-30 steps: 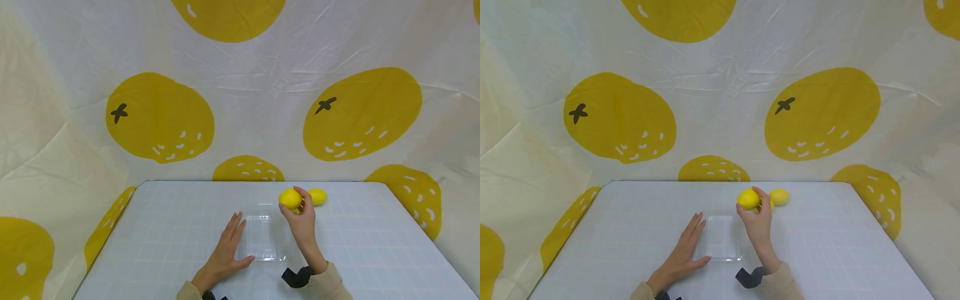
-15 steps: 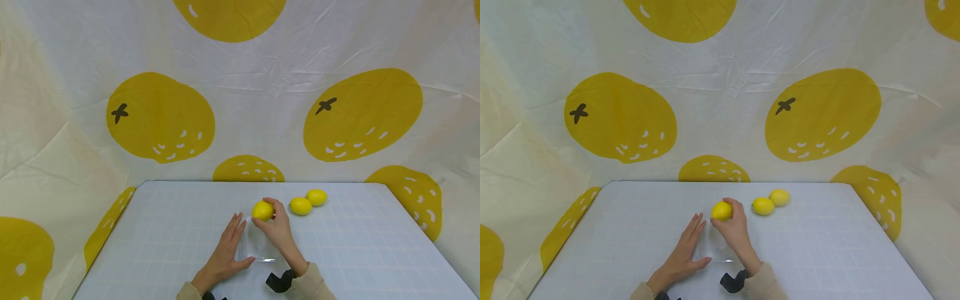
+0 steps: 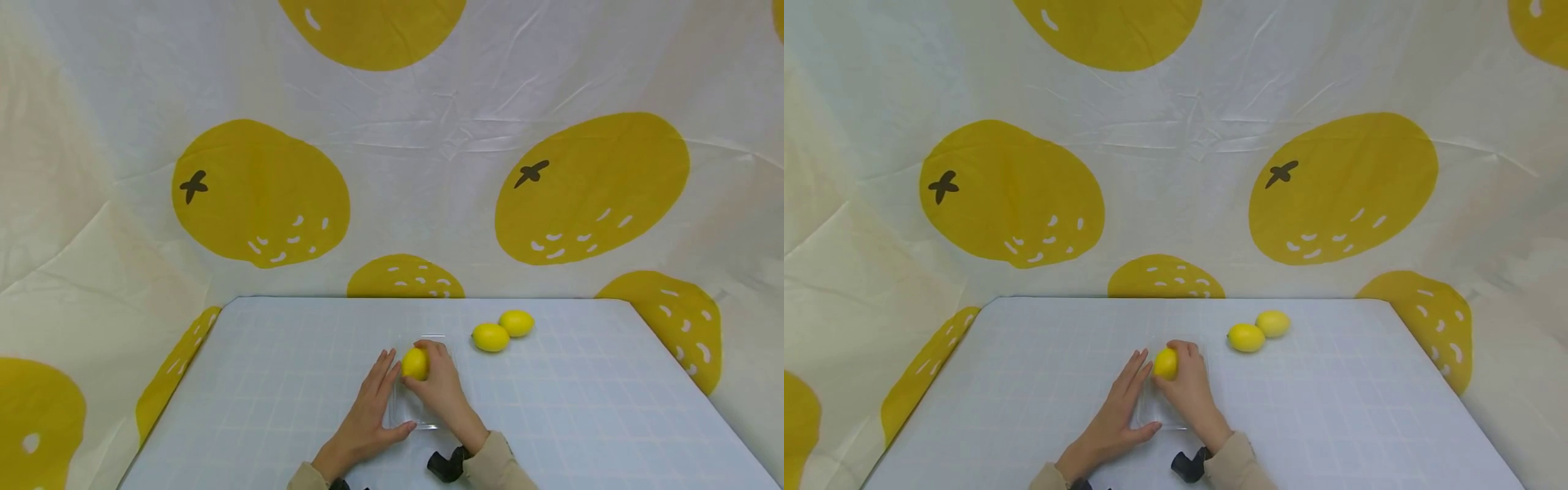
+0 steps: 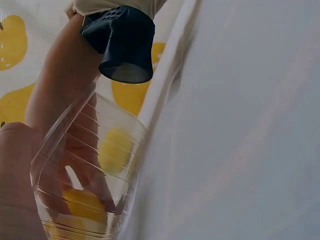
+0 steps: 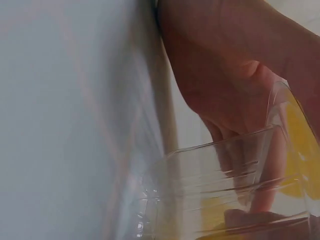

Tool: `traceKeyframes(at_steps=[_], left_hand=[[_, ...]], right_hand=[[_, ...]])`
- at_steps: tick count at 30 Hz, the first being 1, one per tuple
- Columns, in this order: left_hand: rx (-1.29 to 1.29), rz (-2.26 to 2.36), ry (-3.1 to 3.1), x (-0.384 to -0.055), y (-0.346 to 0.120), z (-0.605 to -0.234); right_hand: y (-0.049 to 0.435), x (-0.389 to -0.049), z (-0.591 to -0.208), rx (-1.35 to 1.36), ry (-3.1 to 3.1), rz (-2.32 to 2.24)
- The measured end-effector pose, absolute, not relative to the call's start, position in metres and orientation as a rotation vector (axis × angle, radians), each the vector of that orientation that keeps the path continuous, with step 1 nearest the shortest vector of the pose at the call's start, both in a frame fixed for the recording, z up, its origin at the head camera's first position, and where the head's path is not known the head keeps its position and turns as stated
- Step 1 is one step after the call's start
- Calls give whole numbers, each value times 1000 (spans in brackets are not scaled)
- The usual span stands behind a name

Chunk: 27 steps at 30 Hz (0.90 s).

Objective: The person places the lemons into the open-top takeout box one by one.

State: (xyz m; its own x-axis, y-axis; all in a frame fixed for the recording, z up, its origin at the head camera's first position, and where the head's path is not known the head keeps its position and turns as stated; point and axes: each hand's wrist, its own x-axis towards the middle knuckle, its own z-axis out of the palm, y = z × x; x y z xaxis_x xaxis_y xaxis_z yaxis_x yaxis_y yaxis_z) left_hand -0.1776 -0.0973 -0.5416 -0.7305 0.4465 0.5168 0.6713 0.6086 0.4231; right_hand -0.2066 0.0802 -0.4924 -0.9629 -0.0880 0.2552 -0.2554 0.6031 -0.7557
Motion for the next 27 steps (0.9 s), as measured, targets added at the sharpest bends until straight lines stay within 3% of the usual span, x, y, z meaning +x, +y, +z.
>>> traceKeyframes(at_steps=[27], left_hand=[[-896,-854,-2483,-179,-96,-543]], right_hand=[[78,-204,-493,379,-2621,928]])
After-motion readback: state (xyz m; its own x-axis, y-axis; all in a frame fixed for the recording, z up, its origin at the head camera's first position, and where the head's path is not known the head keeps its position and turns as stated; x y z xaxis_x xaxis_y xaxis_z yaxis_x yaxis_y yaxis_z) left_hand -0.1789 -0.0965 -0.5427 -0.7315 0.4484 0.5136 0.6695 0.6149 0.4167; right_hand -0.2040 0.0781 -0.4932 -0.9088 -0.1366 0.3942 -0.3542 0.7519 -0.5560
